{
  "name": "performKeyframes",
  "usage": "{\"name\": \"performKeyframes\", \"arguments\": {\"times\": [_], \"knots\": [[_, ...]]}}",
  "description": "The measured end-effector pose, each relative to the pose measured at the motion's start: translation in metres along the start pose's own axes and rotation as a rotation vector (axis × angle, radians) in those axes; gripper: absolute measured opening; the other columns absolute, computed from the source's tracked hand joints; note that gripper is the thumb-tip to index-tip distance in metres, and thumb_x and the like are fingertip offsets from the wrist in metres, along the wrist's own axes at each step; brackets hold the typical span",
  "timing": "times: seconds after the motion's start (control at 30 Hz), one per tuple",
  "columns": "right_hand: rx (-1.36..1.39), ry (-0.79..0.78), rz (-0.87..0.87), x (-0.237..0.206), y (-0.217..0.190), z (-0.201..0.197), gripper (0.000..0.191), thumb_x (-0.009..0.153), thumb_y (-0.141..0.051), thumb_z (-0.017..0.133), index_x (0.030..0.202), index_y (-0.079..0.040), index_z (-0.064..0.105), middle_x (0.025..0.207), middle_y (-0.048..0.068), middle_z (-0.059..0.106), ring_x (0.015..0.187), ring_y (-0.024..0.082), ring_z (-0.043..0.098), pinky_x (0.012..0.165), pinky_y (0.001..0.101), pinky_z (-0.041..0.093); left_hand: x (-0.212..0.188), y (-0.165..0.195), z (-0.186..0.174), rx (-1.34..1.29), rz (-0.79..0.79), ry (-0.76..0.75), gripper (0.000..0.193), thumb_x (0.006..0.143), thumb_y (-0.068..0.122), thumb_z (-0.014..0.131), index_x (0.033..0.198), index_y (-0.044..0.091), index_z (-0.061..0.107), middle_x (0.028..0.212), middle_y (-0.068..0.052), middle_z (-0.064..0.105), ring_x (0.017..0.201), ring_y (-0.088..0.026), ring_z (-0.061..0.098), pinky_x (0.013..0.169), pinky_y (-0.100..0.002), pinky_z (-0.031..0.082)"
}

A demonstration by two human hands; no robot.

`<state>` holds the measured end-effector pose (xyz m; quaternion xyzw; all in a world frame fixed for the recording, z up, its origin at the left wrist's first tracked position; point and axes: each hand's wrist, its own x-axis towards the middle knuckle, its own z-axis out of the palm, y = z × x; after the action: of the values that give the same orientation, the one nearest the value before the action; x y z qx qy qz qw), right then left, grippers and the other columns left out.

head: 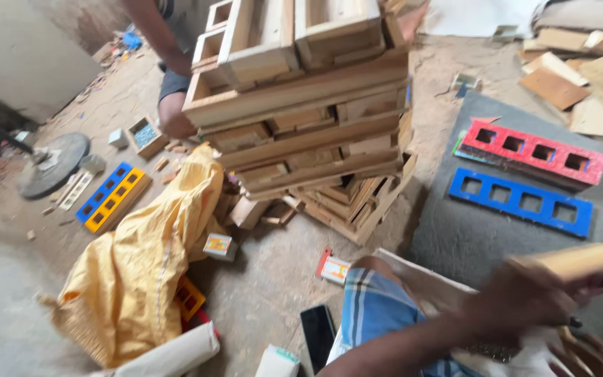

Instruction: The person sits on the floor and assembles small wooden frames by placing them over colored plastic molds. They use a hammer to drive nails into the frames, securing the pieces together. The person handles multiple frames of different colors, repeatedly picking them up, hammering, and setting them aside.

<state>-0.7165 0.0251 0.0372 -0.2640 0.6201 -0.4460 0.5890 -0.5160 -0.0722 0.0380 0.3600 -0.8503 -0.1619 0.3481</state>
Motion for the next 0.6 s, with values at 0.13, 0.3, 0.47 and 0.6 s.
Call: {"name": "performKeyframes", "arguments": {"times": [0.13,0.3,0.47,0.6], "knots": [[0.31,-0.149,0.012,0.003,-0.003,-0.008,0.055,0.096,-0.036,0.062,0.139,-0.003,0.053,0.115,0.018,0.065,0.102,0.034,0.063,0.086,0.0446,0.053,-0.021,0.057,0.057,0.549,0.274,-0.061,0.033,0.111,0.033,0.055,0.14,0.017,0.057,0.133,-0.002,0.064,0.12,-0.014,0.062,0.102,-0.031,0.047],[0.464,-0.051,0.001,-0.029,0.01,-0.082,0.064,0.093,-0.037,0.063,0.144,-0.001,0.051,0.12,0.018,0.064,0.107,0.032,0.062,0.089,0.0426,0.053,-0.126,0.013,0.071,0.046,0.467,-0.94,0.051,0.099,0.037,0.067,0.148,0.035,0.053,0.122,-0.011,0.068,0.122,-0.031,0.062,0.107,-0.049,0.046],[0.083,0.235,-0.185,-0.15,0.033,-0.184,0.072,0.09,-0.039,0.063,0.149,0.0,0.048,0.124,0.018,0.064,0.111,0.031,0.062,0.093,0.0406,0.053,-0.161,-0.072,0.058,-0.108,-0.586,-0.041,0.088,0.087,0.027,0.081,0.156,0.002,0.032,0.147,-0.027,0.041,0.134,-0.043,0.048,0.103,-0.052,0.048],[-0.57,0.628,-0.274,-0.234,0.055,-0.244,0.083,0.085,-0.034,0.071,0.152,0.003,0.04,0.14,0.019,0.05,0.128,0.034,0.051,0.101,0.041,0.045,-0.148,-0.075,0.056,-0.081,-0.713,-0.155,0.095,0.088,0.023,0.085,0.16,-0.003,0.029,0.158,-0.023,0.03,0.139,-0.04,0.047,0.1,-0.045,0.057]]}}
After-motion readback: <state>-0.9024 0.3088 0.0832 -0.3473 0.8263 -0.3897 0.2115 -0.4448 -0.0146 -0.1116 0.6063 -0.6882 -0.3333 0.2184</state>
